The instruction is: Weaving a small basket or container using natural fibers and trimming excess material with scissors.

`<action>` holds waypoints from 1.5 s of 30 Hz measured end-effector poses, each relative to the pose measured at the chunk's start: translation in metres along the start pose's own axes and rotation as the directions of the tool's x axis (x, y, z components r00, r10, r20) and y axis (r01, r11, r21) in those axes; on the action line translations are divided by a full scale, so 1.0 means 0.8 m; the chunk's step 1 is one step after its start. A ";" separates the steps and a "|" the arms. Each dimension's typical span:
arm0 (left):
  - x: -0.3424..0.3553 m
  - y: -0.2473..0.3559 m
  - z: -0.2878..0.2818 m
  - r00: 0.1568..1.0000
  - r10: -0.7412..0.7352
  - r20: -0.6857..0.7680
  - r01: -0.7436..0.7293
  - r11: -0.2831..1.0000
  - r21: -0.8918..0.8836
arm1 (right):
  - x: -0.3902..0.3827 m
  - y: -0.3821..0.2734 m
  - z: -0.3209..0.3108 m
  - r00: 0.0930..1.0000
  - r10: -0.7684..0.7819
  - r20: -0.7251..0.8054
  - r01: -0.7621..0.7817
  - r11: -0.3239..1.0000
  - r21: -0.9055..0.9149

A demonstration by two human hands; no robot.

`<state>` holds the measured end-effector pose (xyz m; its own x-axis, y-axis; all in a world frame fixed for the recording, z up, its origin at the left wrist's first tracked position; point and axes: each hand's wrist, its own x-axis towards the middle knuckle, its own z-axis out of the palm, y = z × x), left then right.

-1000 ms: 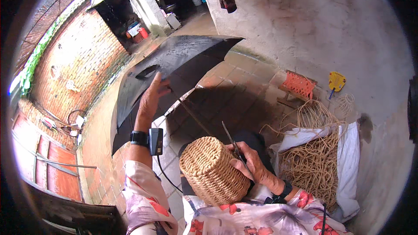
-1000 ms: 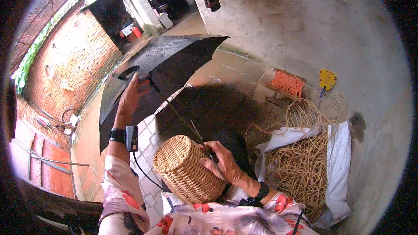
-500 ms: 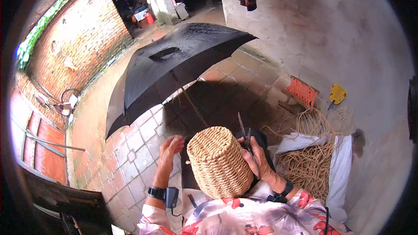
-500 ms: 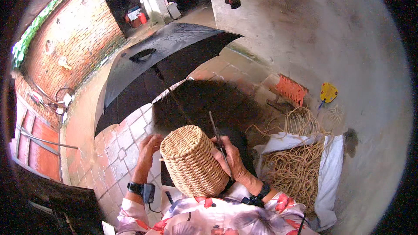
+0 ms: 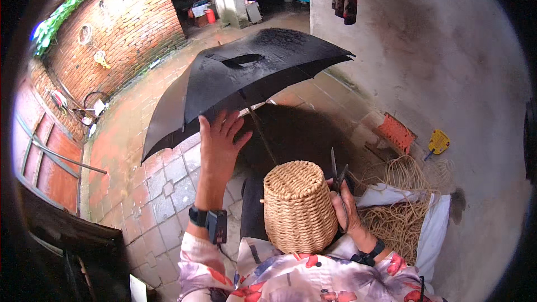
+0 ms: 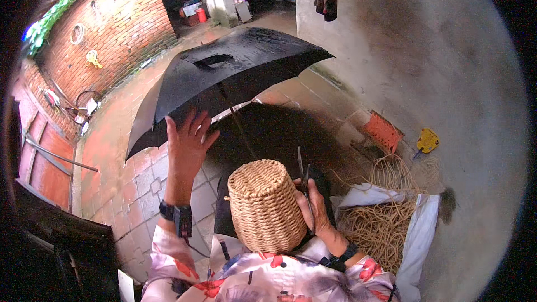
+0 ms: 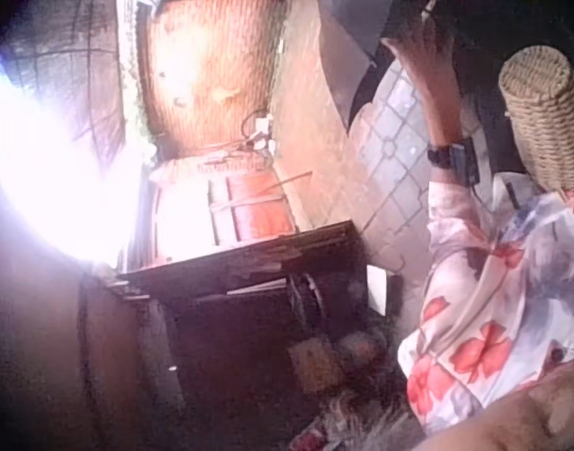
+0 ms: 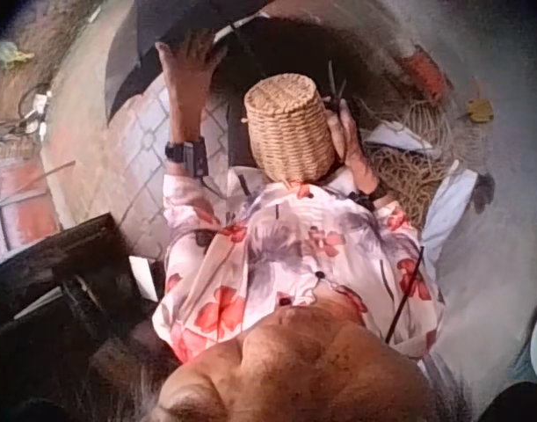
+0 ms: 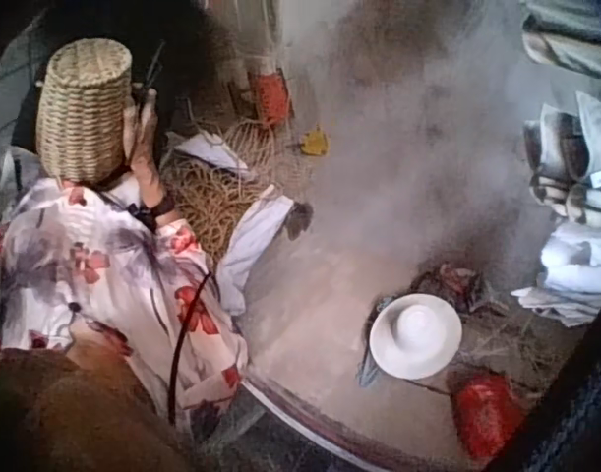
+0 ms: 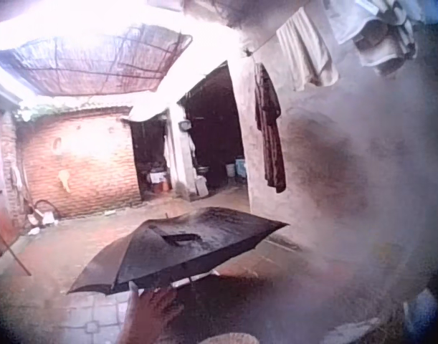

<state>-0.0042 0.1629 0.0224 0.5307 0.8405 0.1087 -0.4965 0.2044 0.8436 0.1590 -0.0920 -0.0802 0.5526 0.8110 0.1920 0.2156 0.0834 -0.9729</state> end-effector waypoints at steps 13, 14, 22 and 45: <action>0.081 0.037 0.018 0.991 0.082 -0.109 -0.075 0.995 0.060 | -0.010 -0.001 -0.007 0.999 -0.047 0.005 0.046 0.993 0.106; 0.083 0.037 0.019 0.991 0.095 -0.098 -0.089 0.994 0.064 | -0.010 0.000 -0.007 0.999 -0.047 0.014 0.045 0.995 0.091; 0.098 0.047 0.009 0.984 0.177 0.004 -0.165 0.908 0.385 | -0.007 -0.003 -0.010 0.997 -0.072 0.030 0.068 0.991 0.118; 0.141 0.087 0.001 0.985 0.159 0.068 -0.172 0.866 0.470 | -0.003 0.002 -0.016 0.996 -0.050 0.077 0.039 0.991 0.129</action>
<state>0.0214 0.2715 0.0935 0.4907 0.8263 0.2766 -0.1979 -0.2035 0.9589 0.1684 -0.1015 -0.0808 0.4772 0.8483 0.2296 0.1318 0.1893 -0.9730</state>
